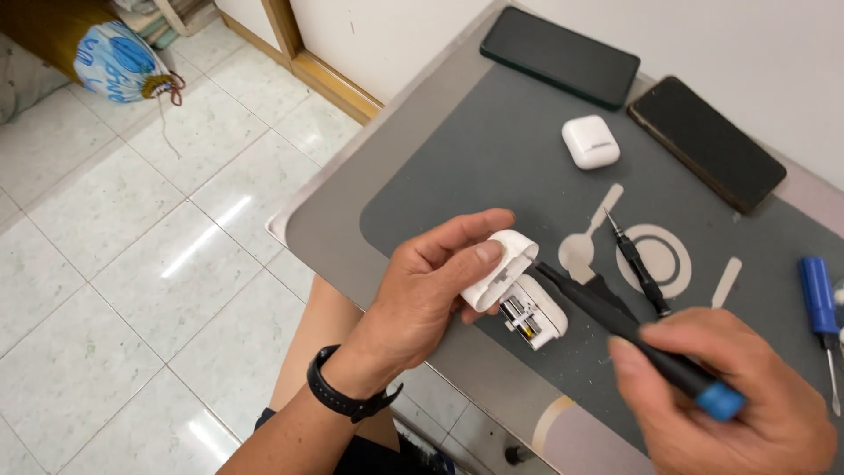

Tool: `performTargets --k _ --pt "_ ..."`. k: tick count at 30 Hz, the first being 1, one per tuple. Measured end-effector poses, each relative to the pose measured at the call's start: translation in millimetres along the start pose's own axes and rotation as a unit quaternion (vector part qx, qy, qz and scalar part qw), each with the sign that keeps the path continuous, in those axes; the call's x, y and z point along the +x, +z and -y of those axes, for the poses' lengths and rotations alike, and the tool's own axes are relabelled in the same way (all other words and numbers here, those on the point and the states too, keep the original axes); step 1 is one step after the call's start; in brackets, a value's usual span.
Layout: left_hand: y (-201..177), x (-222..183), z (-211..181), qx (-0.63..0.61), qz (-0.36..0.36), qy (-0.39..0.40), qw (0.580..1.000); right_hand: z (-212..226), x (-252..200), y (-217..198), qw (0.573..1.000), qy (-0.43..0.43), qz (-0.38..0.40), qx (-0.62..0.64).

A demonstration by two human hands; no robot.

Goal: Disassembling an earbud charging case to inspect or repair internal components using specialized tools.

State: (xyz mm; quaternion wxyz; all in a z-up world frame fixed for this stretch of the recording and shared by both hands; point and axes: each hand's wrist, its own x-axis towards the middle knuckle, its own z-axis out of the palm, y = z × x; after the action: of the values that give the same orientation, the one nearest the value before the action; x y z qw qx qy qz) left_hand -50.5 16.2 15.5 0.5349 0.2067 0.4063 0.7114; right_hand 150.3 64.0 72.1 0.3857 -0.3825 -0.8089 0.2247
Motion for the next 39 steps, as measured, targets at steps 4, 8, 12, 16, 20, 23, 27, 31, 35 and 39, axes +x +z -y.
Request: performTargets --k 4,8,12,16,20,23,27,31,35,39 --pt "3.3 3.0 4.1 0.017 -0.006 0.002 1.0 11.7 10.9 3.1 0.995 -0.095 0.03 -0.029" --pt "4.2 4.6 6.7 0.014 -0.011 0.001 1.0 6.8 9.4 8.6 0.991 -0.129 0.024 -0.014" --pt "3.6 4.0 6.7 0.018 -0.003 0.01 1.0 -8.4 -0.2 2.8 0.987 -0.137 0.039 -0.073" --pt "5.8 3.9 6.1 0.024 -0.005 0.001 1.0 -3.8 3.0 2.0 0.991 -0.117 0.043 -0.053" --pt "6.8 3.2 4.8 0.058 -0.025 -0.019 0.998 -2.9 4.6 1.8 0.994 -0.104 0.024 -0.025" --pt "7.7 2.2 3.6 0.066 -0.035 -0.033 0.997 -1.6 5.6 0.1 0.994 -0.099 0.027 -0.024" --pt "9.3 2.2 2.0 0.079 -0.039 -0.037 0.995 2.2 7.9 -1.0 0.994 -0.101 0.03 -0.028" --pt "8.1 2.0 4.2 0.077 -0.04 -0.028 0.996 1.7 7.6 -1.5 0.997 -0.072 0.024 -0.006" --pt "9.9 1.3 2.1 0.084 -0.045 -0.028 0.995 2.5 8.1 -0.3 0.998 -0.051 0.026 -0.001" --pt "8.2 1.5 4.5 0.076 -0.04 -0.023 0.996 7.6 12.7 -3.3 0.997 -0.039 0.037 0.05"
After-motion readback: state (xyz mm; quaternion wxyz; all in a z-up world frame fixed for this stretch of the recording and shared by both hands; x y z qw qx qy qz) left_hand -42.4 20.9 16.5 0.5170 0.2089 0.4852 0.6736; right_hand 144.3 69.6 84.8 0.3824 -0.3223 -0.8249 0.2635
